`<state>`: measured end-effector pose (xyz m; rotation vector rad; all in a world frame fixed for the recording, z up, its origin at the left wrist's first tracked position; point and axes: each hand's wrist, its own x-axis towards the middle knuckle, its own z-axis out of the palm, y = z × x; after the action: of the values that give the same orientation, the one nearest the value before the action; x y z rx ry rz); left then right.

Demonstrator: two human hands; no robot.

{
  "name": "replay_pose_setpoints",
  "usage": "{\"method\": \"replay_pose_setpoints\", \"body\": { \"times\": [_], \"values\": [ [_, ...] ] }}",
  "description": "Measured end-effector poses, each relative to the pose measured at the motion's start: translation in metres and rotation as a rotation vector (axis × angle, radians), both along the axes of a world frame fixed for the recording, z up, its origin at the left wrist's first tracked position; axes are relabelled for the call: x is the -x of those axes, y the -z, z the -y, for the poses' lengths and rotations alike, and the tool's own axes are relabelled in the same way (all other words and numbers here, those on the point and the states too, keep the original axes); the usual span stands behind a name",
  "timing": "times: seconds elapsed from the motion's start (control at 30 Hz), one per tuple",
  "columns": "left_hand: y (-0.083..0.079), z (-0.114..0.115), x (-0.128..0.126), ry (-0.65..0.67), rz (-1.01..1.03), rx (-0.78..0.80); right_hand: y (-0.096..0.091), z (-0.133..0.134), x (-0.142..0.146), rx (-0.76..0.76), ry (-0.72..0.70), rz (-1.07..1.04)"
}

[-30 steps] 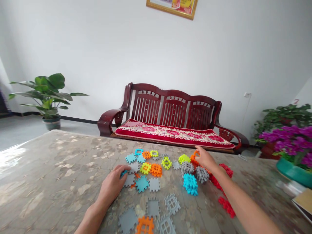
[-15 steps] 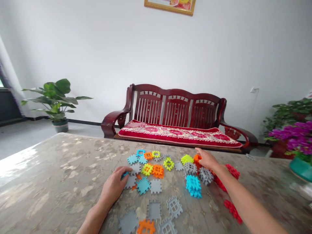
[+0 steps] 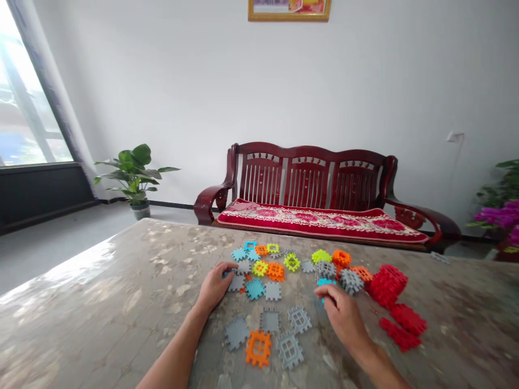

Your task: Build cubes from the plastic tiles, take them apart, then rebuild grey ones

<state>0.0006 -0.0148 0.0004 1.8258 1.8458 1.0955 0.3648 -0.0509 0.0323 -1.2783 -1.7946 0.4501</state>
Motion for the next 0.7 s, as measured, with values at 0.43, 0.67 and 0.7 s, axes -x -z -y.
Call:
{"method": "replay_pose_setpoints", "body": {
  "times": [0.43,0.67,0.7],
  "values": [
    [-0.011,0.005,-0.007,0.029,-0.098,-0.027,0.023,0.024,-0.005,-0.092,-0.081,-0.144],
    [-0.034,0.011,-0.034,0.135,-0.330,-0.104,0.024,0.024,-0.002,-0.166,-0.143,0.010],
    [-0.037,0.008,-0.040,0.173,-0.361,-0.108,0.025,0.024,-0.002,-0.175,-0.145,0.020]
  ]
}}
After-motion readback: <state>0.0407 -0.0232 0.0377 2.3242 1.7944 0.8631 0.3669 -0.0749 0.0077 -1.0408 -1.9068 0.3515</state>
